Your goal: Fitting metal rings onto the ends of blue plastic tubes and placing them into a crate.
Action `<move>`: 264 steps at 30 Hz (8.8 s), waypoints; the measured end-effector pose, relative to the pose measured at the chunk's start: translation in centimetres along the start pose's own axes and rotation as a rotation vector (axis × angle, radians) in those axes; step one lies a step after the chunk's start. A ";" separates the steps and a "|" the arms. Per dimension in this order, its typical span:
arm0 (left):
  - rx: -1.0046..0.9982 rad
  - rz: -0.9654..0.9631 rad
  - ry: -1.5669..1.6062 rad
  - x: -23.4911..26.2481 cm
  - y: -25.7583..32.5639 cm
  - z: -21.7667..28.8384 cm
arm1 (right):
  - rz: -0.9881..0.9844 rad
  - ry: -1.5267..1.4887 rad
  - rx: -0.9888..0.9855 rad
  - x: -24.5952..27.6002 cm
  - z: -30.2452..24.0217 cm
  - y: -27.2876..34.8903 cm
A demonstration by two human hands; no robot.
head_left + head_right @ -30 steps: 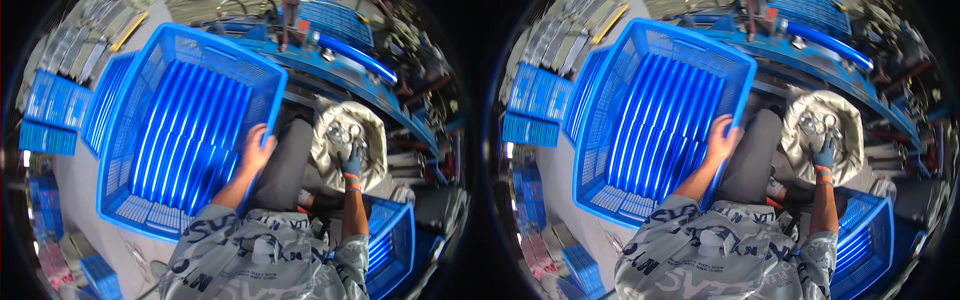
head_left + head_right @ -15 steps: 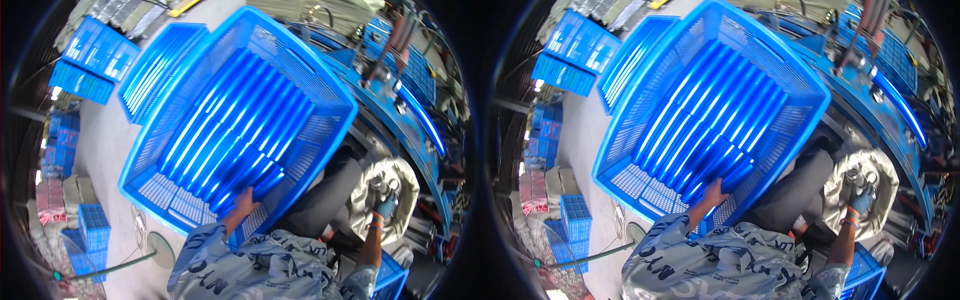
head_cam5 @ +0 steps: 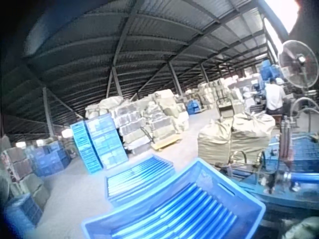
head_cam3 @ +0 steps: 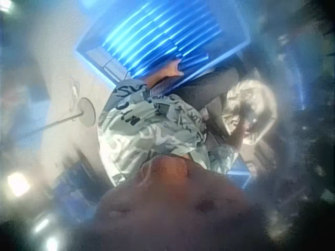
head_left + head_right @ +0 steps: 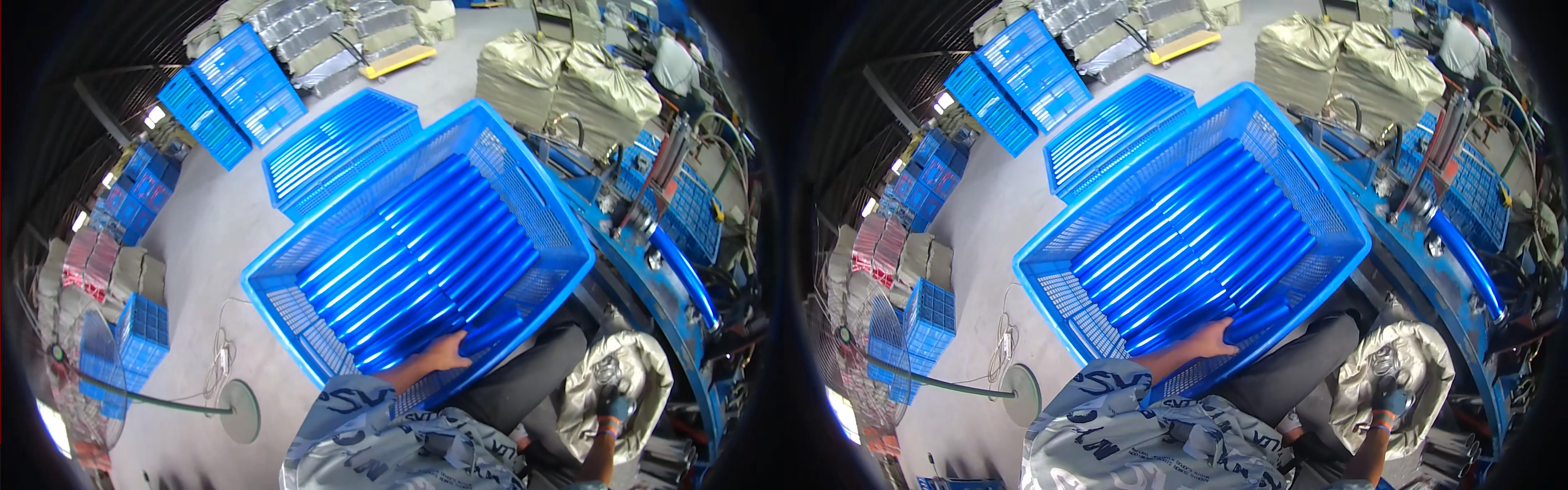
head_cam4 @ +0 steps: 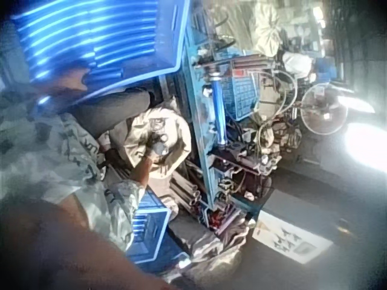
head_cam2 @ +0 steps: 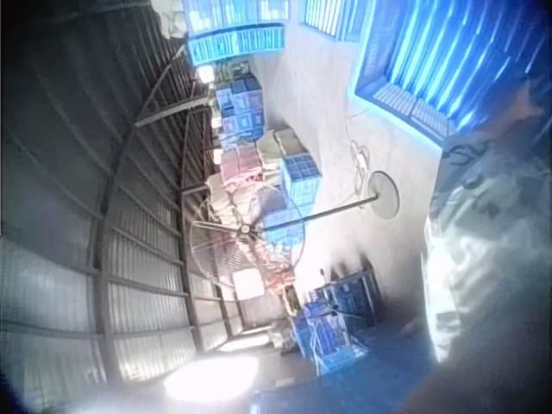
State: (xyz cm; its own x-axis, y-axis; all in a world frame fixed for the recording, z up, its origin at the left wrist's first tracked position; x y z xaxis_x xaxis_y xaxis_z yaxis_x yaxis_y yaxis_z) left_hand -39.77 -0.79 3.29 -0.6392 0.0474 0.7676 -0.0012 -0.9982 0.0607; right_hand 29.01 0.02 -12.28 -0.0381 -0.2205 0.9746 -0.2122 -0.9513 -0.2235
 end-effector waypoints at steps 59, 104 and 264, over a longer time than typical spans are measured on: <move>-0.321 -0.206 0.094 -2.9 -0.3 26.1 | -0.008 -1.707 -1.107 12.6 1.5 9.8; -0.868 -0.270 -0.099 -3.8 3.5 42.2 | 0.241 -1.598 -0.267 35.8 -7.7 10.3; -0.182 -0.460 0.629 -16.2 -8.0 42.3 | -1.132 0.068 -1.577 39.2 -2.8 104.2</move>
State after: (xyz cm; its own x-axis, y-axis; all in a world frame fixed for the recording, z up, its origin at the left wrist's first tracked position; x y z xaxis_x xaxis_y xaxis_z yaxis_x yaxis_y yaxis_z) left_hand 3.10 8.02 17.39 -0.8579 0.4797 0.1841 -0.4610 -0.8768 0.1366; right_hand 2.65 -107.17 2.64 0.7009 0.3034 0.6456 -0.7085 0.4010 0.5807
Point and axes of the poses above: each hand's wrist, its own y-axis away from the middle knuckle, its own x-axis out of the back of the hand, z = x × y, the point moved 8 cm from there along -y, towards the middle knuckle, and after that the axes turned 12 degrees about z, right-handed, at the moved point
